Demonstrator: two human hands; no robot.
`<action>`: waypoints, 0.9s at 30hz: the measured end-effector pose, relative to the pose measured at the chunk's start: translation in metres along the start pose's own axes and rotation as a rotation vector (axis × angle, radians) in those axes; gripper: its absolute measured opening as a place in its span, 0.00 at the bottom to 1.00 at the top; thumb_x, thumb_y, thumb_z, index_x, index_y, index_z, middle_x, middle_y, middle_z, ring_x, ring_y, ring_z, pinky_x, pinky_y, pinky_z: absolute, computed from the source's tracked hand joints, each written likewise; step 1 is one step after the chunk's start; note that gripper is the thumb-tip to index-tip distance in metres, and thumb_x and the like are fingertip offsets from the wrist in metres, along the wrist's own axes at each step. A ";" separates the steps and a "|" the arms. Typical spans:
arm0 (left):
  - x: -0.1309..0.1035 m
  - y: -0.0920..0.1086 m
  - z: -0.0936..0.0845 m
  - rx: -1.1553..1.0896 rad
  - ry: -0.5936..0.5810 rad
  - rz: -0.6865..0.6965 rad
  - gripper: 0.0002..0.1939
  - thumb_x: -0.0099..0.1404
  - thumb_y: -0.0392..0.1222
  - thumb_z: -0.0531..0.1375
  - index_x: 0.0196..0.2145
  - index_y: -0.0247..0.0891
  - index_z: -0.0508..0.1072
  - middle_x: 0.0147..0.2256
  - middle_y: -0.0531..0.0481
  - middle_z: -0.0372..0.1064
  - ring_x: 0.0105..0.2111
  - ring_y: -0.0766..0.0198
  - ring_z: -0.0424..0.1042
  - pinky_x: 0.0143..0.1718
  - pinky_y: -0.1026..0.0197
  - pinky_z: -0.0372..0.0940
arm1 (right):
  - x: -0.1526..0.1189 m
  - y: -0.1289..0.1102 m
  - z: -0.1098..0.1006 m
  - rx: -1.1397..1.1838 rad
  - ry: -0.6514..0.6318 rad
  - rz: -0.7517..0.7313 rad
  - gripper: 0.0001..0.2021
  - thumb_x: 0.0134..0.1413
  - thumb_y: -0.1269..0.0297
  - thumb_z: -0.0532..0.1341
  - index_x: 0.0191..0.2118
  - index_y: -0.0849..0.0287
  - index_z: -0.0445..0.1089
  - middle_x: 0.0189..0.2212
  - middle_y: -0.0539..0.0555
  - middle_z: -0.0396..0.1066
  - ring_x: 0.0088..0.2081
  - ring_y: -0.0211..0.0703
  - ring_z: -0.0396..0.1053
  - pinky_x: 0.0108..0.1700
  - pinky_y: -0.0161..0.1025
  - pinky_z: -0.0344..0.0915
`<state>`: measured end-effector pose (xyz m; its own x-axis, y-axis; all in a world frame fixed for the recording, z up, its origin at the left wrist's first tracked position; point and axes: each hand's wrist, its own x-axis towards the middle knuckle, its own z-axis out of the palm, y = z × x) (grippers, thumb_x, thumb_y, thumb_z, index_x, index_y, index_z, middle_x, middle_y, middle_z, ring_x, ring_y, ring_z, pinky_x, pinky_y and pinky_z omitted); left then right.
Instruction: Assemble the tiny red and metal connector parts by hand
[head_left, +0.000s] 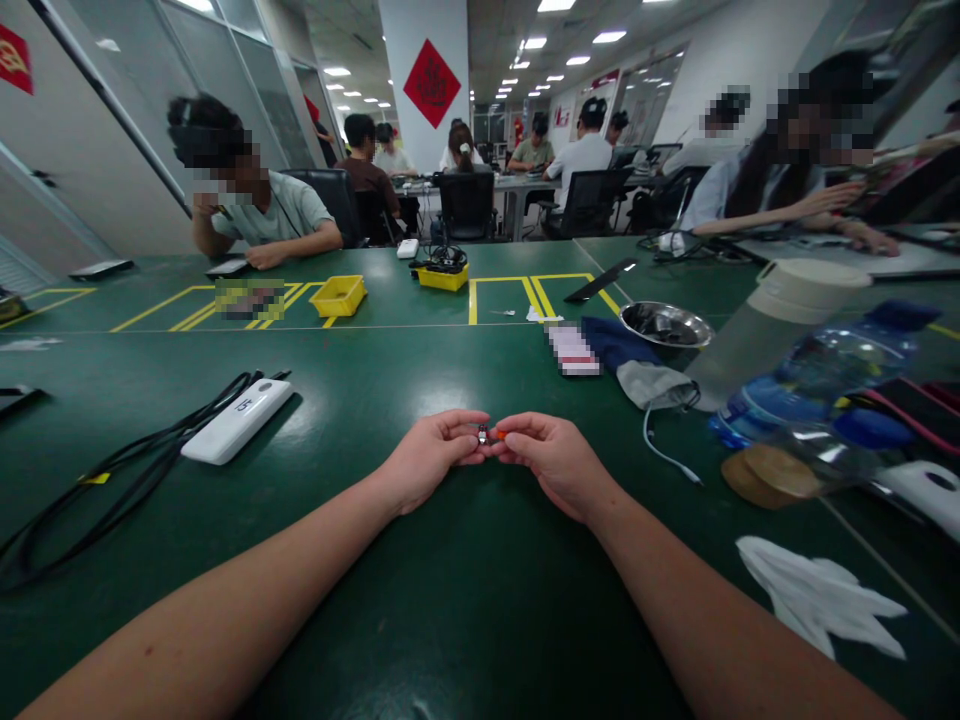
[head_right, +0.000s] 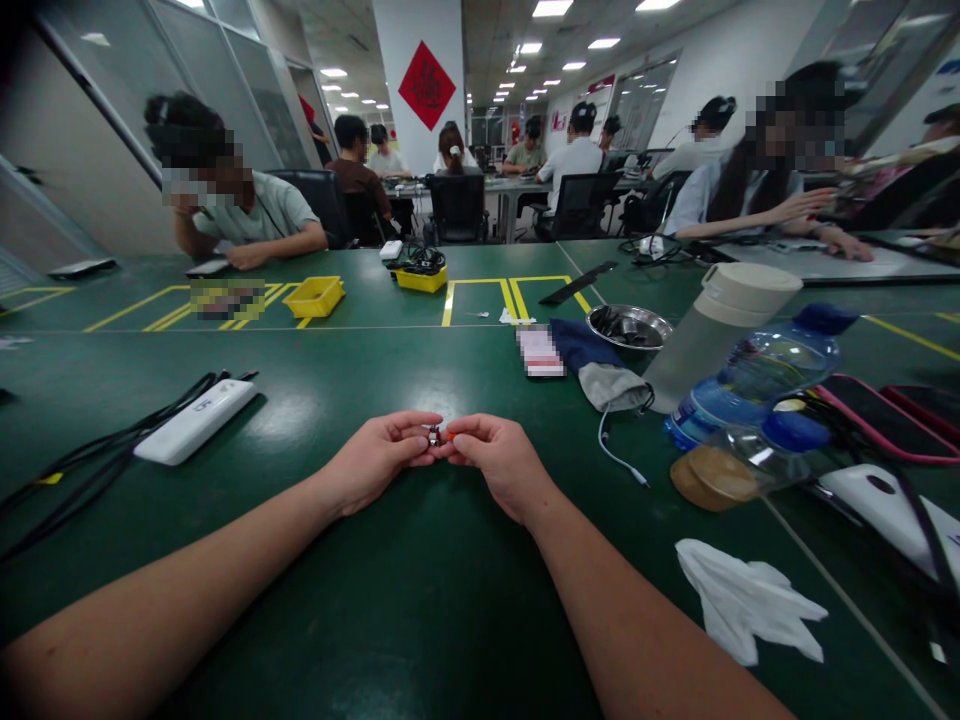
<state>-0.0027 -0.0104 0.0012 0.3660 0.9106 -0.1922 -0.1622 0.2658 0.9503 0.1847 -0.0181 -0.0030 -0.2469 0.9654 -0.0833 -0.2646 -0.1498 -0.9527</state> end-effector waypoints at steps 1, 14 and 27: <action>0.000 0.000 0.000 0.001 -0.003 0.002 0.16 0.62 0.31 0.62 0.49 0.35 0.73 0.42 0.42 0.77 0.40 0.64 0.77 0.47 0.61 0.69 | 0.000 0.001 0.000 -0.002 0.002 -0.002 0.07 0.48 0.69 0.66 0.36 0.61 0.75 0.33 0.55 0.78 0.35 0.41 0.76 0.42 0.41 0.68; 0.000 0.000 0.000 0.006 -0.013 -0.002 0.15 0.61 0.34 0.64 0.47 0.35 0.74 0.42 0.43 0.76 0.40 0.64 0.77 0.45 0.63 0.69 | 0.000 0.001 0.001 -0.044 0.002 -0.044 0.06 0.48 0.71 0.65 0.36 0.61 0.75 0.31 0.54 0.77 0.33 0.42 0.75 0.40 0.41 0.67; -0.001 0.000 -0.001 0.003 -0.022 0.011 0.14 0.60 0.35 0.66 0.45 0.34 0.74 0.39 0.44 0.76 0.37 0.65 0.76 0.41 0.64 0.69 | 0.001 0.000 0.000 -0.021 0.004 -0.034 0.06 0.48 0.71 0.66 0.35 0.61 0.75 0.29 0.54 0.77 0.32 0.40 0.74 0.40 0.41 0.67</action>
<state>-0.0039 -0.0111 0.0012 0.3843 0.9062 -0.1762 -0.1637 0.2548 0.9530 0.1844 -0.0170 -0.0027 -0.2340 0.9709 -0.0518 -0.2529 -0.1122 -0.9610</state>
